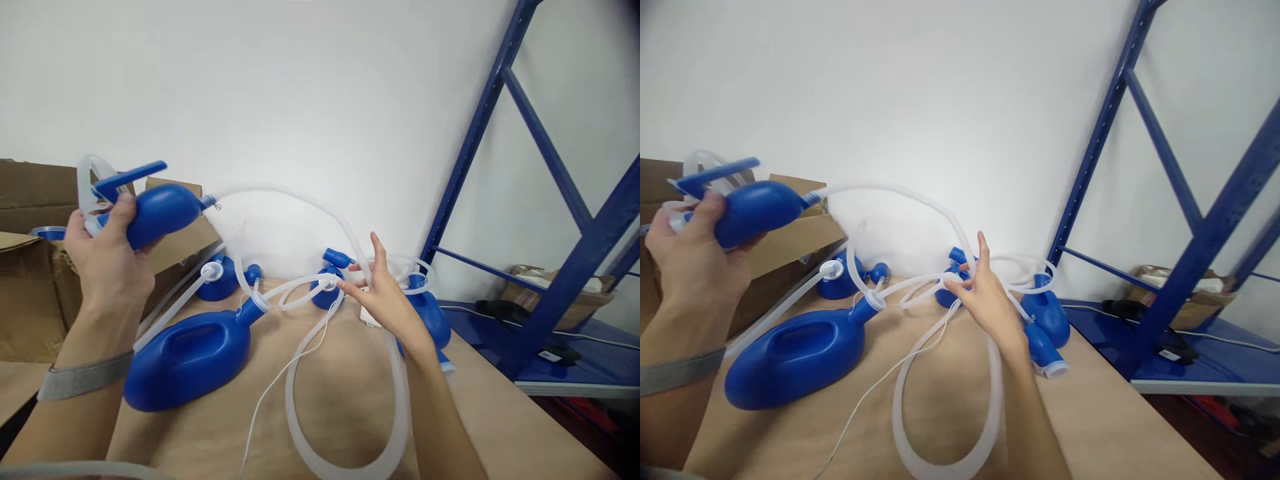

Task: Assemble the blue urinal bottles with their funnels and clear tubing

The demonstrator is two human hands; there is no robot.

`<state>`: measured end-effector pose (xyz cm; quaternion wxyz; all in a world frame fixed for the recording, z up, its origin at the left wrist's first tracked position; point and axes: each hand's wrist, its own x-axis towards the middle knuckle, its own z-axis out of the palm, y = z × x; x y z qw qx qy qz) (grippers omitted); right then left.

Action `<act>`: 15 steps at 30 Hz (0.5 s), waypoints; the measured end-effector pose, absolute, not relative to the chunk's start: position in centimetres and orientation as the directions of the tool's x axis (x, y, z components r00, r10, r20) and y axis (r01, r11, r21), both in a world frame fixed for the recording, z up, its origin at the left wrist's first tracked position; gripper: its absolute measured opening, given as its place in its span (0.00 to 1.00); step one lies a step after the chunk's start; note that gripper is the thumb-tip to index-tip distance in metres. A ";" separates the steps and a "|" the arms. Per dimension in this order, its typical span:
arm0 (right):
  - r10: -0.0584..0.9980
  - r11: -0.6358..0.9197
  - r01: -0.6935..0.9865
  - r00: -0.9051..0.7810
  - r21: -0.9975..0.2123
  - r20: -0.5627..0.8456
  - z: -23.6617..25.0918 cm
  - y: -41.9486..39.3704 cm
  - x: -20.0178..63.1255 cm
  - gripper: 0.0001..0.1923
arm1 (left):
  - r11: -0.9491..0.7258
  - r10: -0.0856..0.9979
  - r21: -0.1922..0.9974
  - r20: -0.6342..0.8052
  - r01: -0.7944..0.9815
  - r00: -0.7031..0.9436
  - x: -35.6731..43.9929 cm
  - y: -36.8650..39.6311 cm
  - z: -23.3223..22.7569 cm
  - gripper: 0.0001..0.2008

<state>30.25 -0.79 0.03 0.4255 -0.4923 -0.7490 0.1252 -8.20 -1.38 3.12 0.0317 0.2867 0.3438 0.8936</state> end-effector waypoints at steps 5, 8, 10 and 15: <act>0.914 0.393 0.466 -0.105 -0.793 0.391 0.4 0.4 30.6 0.44 | -0.432 0.325 0.653 0.756 0.622 -0.568 -9.3 -4.3 3.1 0.27; 0.914 0.404 0.296 -0.091 -0.866 0.396 0.9 -0.1 30.8 0.48 | -0.360 0.572 0.429 0.803 0.828 -0.167 -10.8 -5.5 2.9 0.34; 0.898 0.438 0.155 -0.113 -0.886 0.425 1.1 -0.5 30.7 0.48 | -0.440 0.684 0.247 0.715 0.864 0.144 -11.9 -5.6 2.6 0.33; 0.871 0.431 -0.088 -0.218 -0.898 0.439 1.3 -1.3 29.7 0.47 | -0.467 0.775 0.066 0.511 0.882 0.373 -13.0 -4.7 1.3 0.18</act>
